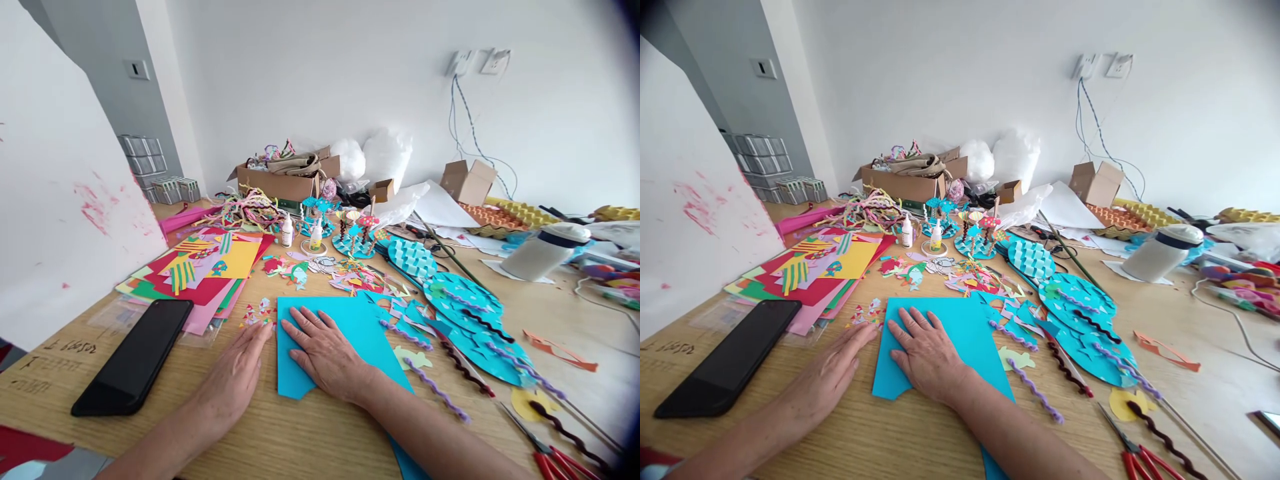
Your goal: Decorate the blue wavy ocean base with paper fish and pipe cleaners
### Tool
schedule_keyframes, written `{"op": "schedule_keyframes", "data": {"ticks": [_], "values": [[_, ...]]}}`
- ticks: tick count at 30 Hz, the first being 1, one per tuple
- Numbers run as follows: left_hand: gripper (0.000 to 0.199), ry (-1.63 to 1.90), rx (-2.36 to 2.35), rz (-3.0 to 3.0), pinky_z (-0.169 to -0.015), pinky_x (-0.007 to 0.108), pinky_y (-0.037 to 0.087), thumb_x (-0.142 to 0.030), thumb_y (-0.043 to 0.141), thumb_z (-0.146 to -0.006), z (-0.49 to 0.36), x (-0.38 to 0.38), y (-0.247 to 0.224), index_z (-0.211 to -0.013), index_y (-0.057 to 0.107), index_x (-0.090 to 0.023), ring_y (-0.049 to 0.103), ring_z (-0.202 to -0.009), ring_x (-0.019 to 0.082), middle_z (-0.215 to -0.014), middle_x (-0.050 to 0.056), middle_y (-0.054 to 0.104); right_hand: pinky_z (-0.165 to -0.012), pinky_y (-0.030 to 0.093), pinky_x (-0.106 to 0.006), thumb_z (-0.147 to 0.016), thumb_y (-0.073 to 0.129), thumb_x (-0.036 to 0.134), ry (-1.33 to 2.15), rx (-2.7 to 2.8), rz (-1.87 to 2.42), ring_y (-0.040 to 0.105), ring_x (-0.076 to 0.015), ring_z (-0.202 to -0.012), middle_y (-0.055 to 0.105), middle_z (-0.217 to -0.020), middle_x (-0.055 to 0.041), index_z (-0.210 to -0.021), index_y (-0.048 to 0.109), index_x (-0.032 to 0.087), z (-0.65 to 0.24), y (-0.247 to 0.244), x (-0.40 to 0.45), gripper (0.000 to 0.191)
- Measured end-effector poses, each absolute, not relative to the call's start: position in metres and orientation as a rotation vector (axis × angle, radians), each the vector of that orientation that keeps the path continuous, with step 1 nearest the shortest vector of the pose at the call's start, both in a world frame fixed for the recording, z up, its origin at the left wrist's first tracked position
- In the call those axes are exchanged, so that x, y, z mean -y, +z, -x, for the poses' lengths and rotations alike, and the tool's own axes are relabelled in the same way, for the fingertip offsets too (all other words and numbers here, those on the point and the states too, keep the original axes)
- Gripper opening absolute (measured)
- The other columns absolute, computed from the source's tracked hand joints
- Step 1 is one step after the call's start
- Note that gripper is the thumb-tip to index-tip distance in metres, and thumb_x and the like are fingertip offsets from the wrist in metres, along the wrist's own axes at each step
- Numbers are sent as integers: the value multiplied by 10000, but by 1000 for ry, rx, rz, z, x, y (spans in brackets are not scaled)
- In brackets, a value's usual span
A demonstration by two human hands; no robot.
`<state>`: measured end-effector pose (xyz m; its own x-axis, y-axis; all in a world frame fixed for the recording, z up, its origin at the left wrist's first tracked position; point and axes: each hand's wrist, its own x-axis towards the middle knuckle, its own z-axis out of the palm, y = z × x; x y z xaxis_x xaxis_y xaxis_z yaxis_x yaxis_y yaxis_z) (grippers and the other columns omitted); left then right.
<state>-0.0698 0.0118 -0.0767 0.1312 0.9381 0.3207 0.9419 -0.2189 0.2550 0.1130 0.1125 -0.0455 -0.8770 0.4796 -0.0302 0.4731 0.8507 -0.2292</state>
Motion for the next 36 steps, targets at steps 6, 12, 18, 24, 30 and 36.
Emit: {"op": "schedule_keyframes", "data": {"ticks": [6,12,18,24,30,36], "values": [[641,-683,1957,2402,-1008,414,359,25,271,-728,73,-15,-86,-1333,329,-180,402,-1228,182,-1309,79,490,-1066,125,-498,-921,200,460,354,2982,785,140,-256,-1340,196,-1471,-45,-1390,242,276,-112,-47,-112,505],[684,-668,1999,2436,-1035,429,316,57,255,-683,74,-16,-86,-1324,352,-160,359,-1256,187,-1334,86,458,-1068,123,-493,-924,194,454,367,2985,798,139,-252,-1341,193,-1472,-39,-1390,245,274,-111,-43,-110,502],[745,-670,2076,2462,-1046,431,300,68,259,-650,72,-16,-86,-1347,305,-190,335,-1269,170,-1345,46,451,-1067,113,-500,-927,202,440,379,3000,813,128,-257,-1343,183,-1474,-36,-1393,240,269,-110,-42,-108,498],[719,-673,2073,2452,-1040,394,323,62,247,-642,78,-14,-73,-1326,334,-139,356,-1257,155,-1319,65,480,-1067,113,-502,-922,204,452,383,2997,827,124,-255,-1344,181,-1475,-32,-1390,246,275,-109,-44,-108,502],[645,-667,1993,2435,-1023,412,338,45,243,-691,69,-18,-51,-1301,382,-109,414,-1221,184,-1316,116,475,-1080,91,-488,-913,257,445,464,2957,830,117,-241,-1346,180,-1472,-47,-1393,248,234,-109,-44,-109,525],[498,-446,2003,2631,-1001,367,364,-76,275,-838,43,-37,-41,-1332,337,-108,386,-1238,180,-1356,134,415,-1094,174,-338,-910,302,378,712,2839,975,138,-173,-1344,173,-1466,-108,-1402,187,75,-123,-27,-125,589]]}}
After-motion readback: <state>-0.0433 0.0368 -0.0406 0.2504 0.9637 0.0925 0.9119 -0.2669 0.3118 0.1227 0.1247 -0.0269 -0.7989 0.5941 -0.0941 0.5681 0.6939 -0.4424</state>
